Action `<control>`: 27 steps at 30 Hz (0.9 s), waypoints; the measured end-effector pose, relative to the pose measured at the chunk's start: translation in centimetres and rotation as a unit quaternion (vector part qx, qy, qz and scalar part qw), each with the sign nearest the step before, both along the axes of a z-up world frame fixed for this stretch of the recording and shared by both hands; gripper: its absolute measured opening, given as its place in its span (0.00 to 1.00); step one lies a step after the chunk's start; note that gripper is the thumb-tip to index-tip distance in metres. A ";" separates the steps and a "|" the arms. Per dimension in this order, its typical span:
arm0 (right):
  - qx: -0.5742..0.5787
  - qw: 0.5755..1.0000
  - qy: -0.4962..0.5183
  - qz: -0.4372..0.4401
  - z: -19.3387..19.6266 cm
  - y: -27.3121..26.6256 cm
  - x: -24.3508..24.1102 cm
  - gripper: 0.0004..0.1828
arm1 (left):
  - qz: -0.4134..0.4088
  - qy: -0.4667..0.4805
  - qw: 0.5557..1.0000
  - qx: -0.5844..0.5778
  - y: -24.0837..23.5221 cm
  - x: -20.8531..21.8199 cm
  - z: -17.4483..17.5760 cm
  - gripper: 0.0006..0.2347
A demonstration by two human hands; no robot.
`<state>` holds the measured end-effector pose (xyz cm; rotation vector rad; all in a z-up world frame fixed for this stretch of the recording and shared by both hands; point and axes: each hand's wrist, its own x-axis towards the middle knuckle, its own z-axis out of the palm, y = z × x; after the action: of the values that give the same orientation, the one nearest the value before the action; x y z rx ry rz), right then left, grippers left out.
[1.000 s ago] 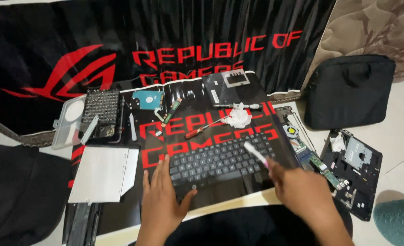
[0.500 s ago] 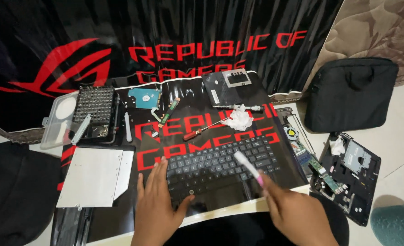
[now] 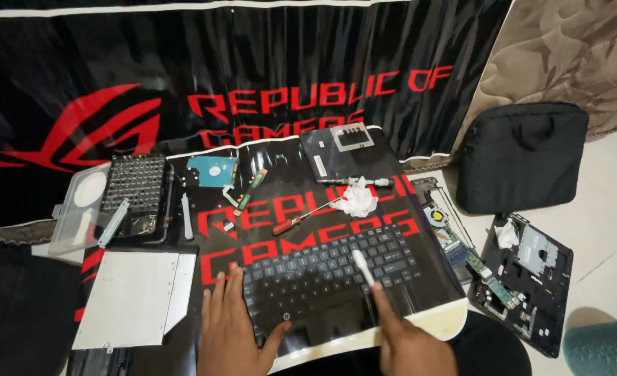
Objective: The person cleans a white laptop palm rest with a small tool and then wipes a black laptop keyboard using a cotton swab. The workspace contains various disassembled laptop parts and tools.
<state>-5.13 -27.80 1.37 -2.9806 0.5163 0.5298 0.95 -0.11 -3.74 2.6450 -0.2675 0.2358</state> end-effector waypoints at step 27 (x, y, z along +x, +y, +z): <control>-0.037 0.997 0.037 0.051 0.1 4.3 1.6 0.52 | -0.016 0.027 0.993 -0.115 -0.1 -1.1 3.7 0.47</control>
<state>-3.56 -23.49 1.42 -3.0804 0.4004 0.6453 -0.11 -0.19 -0.02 2.4140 -0.2496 0.1740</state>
